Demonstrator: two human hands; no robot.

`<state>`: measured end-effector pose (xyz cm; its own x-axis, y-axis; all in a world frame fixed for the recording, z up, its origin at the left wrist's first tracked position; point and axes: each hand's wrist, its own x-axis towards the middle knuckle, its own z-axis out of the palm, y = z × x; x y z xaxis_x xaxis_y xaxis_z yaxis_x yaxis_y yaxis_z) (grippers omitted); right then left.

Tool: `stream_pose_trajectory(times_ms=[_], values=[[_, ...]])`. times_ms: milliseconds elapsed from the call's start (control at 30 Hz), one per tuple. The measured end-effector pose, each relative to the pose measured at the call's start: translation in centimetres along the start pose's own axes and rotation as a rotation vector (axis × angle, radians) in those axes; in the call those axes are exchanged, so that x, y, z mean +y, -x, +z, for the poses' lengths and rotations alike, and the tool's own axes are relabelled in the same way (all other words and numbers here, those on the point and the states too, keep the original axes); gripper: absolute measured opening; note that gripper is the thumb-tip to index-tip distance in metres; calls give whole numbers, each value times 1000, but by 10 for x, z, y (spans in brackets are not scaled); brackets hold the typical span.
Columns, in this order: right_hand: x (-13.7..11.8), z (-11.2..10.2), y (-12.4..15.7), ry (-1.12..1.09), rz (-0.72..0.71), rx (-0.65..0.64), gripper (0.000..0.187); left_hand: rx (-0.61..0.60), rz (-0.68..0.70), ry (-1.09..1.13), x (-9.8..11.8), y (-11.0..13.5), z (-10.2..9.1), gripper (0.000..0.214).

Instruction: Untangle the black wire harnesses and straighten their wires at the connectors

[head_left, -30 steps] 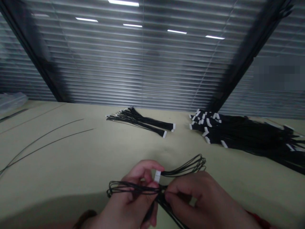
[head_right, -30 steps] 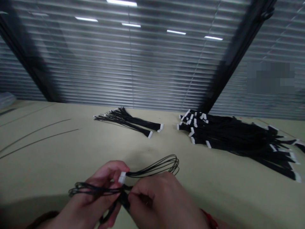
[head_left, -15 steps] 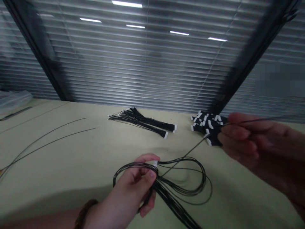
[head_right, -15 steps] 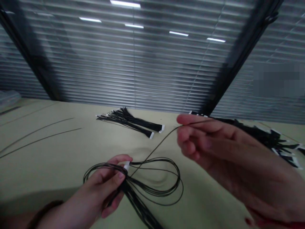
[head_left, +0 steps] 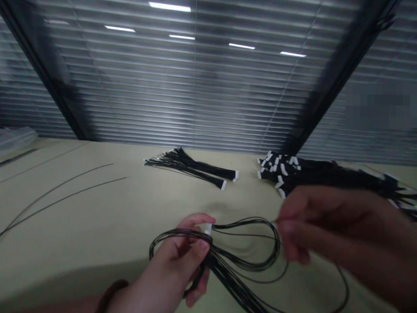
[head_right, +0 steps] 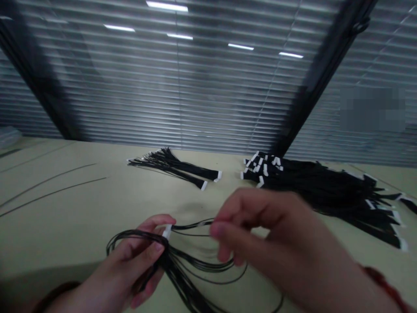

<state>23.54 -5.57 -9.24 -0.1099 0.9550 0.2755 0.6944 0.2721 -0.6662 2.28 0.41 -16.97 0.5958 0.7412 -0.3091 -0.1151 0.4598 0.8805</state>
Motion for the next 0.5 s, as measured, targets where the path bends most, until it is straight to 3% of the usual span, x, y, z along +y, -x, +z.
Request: stream_pose_trajectory(times_ms=[67,167,500], values=[[-13,26,2,150,-23,-8,15,-54,18,-12,0,2,1,52],[-16,52,7,320,-121,93,12,-86,6,2,2,6,4,45],[-12,67,7,695,-347,194,29,-126,208,-116,-8,9,4,18]])
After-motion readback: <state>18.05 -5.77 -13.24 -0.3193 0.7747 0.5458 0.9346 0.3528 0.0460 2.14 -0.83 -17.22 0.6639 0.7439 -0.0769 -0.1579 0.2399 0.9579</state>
